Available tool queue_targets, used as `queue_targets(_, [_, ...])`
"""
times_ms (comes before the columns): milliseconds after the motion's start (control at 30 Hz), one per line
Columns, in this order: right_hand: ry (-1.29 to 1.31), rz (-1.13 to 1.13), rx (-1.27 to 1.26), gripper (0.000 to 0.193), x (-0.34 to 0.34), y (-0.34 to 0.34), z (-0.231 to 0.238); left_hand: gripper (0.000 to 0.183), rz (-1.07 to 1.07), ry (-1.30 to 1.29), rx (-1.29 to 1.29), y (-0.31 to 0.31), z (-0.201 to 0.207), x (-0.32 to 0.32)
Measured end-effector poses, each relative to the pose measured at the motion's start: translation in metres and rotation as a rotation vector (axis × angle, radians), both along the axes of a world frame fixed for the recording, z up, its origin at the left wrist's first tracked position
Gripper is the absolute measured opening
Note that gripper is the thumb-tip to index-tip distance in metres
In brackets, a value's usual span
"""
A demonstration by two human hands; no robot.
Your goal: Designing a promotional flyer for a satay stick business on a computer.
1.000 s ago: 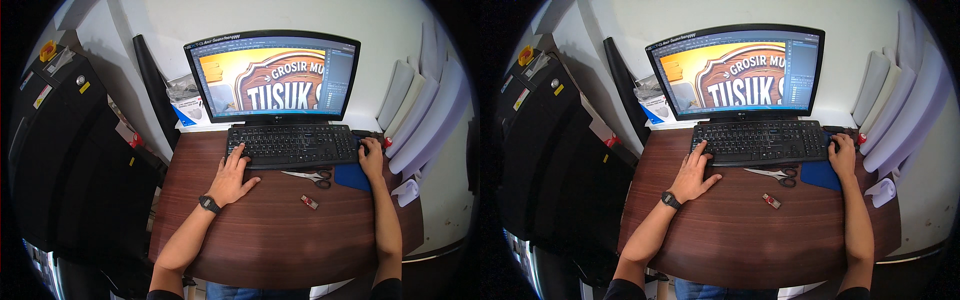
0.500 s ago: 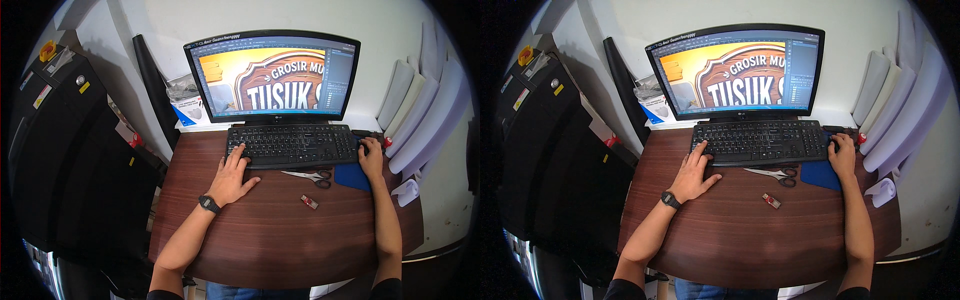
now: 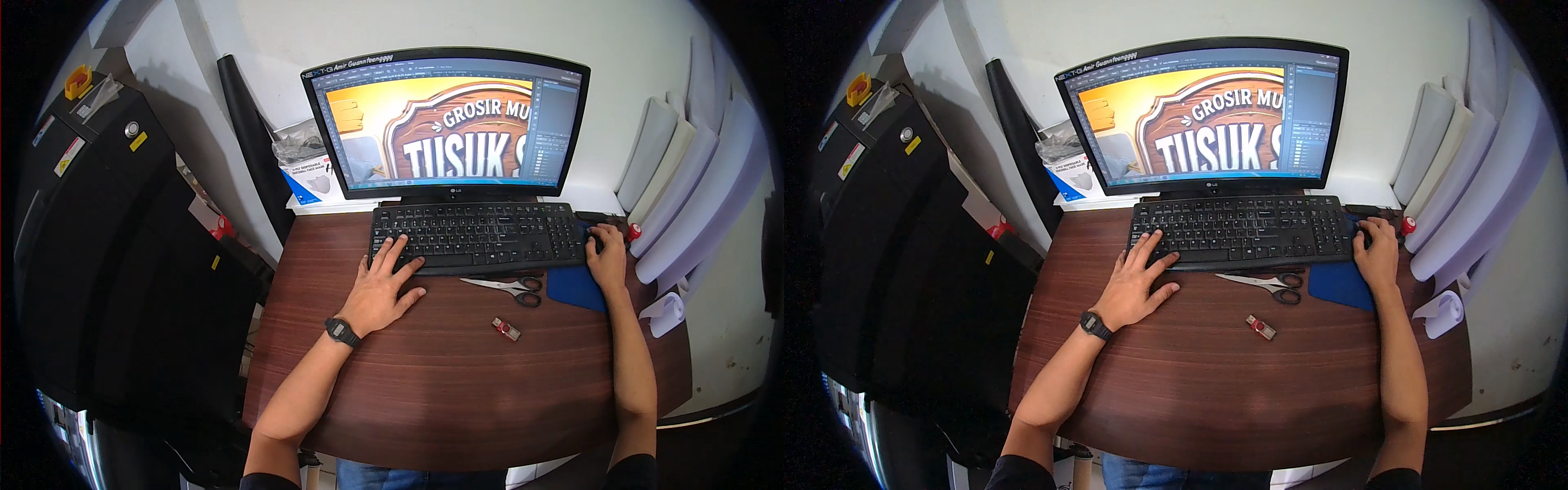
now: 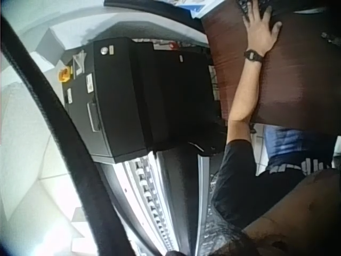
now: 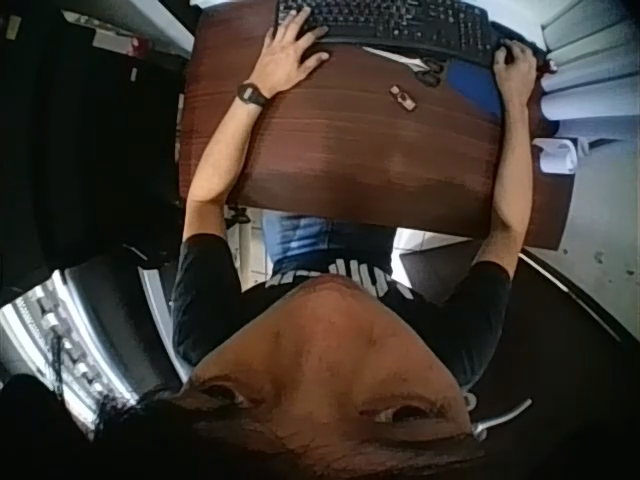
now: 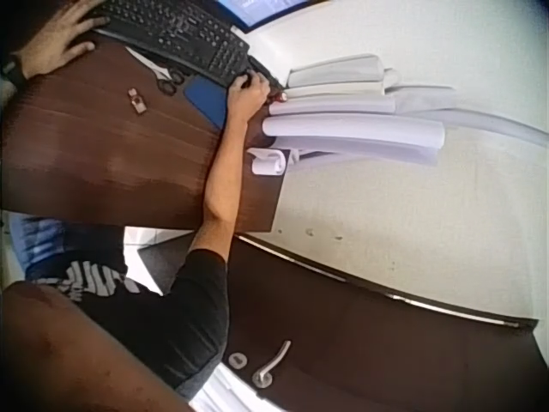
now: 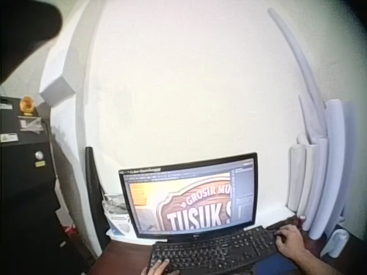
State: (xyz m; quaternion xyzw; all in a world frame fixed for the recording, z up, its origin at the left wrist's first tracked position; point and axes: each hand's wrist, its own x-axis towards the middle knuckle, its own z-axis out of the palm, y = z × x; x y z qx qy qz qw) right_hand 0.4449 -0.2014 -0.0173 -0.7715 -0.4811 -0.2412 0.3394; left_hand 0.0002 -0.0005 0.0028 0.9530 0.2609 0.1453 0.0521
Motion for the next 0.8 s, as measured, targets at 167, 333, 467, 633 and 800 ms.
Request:
queue_targets(167, [0.004,-0.004,-0.002,0.021,-0.0017,0.0,0.001,0.057,0.002,0.006,0.004,0.0002,-0.0006,0.0002])
queue_targets(333, [-0.004,0.001,0.001,0.022,-0.0012,0.0003,0.0013,0.057,0.008,0.01,0.004,0.0,-0.0007,0.0002])
queue_targets(467, [-0.006,0.0,0.002,0.022,-0.0019,0.0008,0.0015,0.061,0.019,0.018,0.001,-0.0003,0.0011,0.0])
queue_targets(633, [0.019,-0.018,-0.002,0.023,0.0017,-0.0008,-0.001,0.073,0.034,-0.019,-0.016,-0.0006,0.0021,0.0016])
queue_targets(800, [0.02,-0.013,-0.001,0.023,0.0015,0.0005,-0.0012,0.073,0.044,-0.026,-0.016,-0.0007,0.0021,0.0006])
